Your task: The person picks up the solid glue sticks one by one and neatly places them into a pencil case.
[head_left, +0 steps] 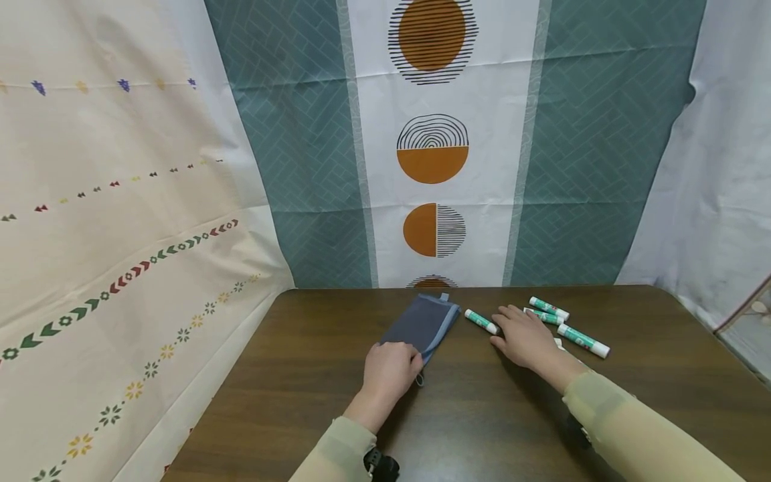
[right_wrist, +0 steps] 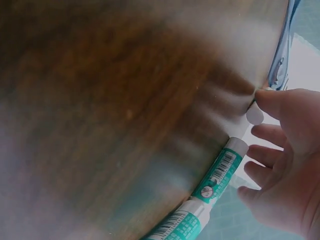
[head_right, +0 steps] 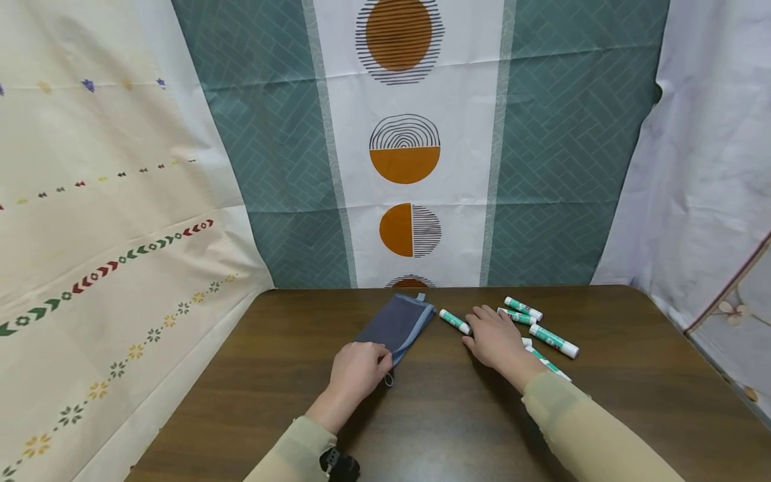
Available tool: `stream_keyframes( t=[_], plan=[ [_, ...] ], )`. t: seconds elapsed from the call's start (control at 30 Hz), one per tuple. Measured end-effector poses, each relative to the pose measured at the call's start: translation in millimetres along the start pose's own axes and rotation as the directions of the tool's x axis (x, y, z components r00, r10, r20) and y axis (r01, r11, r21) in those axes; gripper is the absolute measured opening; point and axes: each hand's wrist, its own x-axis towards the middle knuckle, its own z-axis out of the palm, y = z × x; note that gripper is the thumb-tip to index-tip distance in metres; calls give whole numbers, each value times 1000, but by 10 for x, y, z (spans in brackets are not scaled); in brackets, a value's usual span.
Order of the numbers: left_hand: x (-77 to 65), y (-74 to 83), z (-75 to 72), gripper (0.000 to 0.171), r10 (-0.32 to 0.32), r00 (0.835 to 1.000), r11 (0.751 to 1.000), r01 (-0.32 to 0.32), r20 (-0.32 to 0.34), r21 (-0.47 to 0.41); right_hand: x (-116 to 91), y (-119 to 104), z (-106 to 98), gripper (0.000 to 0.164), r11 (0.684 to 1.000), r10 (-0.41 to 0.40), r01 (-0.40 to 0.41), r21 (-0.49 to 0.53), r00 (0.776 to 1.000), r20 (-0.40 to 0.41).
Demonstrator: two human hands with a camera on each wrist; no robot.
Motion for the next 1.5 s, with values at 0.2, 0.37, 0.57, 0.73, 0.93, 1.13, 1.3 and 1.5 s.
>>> stream_keyframes(
  t=[0.2, 0.37, 0.57, 0.73, 0.93, 1.13, 1.3, 1.5],
  plan=[
    [-24, -33, 65, 16, -46, 991, 991, 29, -124, -130, 22, -18, 0, 41, 1000, -27, 27, 6, 997, -69],
    [-20, -56, 85, 17, -98, 981, 968, 55, -166, -245, 52, -40, 1, 28, 999, -43, 46, 20, 993, -109],
    [-27, -86, 124, 18, -163, 971, 950, 107, -173, -292, 76, -49, 30, 18, 998, -48, 52, 23, 989, -139],
    [-28, -86, 148, 20, -180, 970, 945, 126, -161, -301, 71, -52, 35, 15, 998, -51, 55, 24, 987, -155],
    [-34, -69, 174, 19, -205, 961, 937, 138, -184, -321, 68, -76, 26, 16, 998, -44, 50, 30, 985, -165],
    [-35, -55, 191, 16, -220, 952, 937, 146, -213, -316, 25, -73, 33, 16, 997, 10, 5, 82, 984, -179],
    [-42, -54, 208, 16, -228, 949, 932, 147, -218, -333, -40, -68, 37, 16, 989, 76, -50, 142, 980, -182],
    [-49, -71, 230, 17, -253, 944, 918, 165, -213, -360, -97, -64, 1, 21, 980, 112, -74, 184, 971, -210]
  ],
)
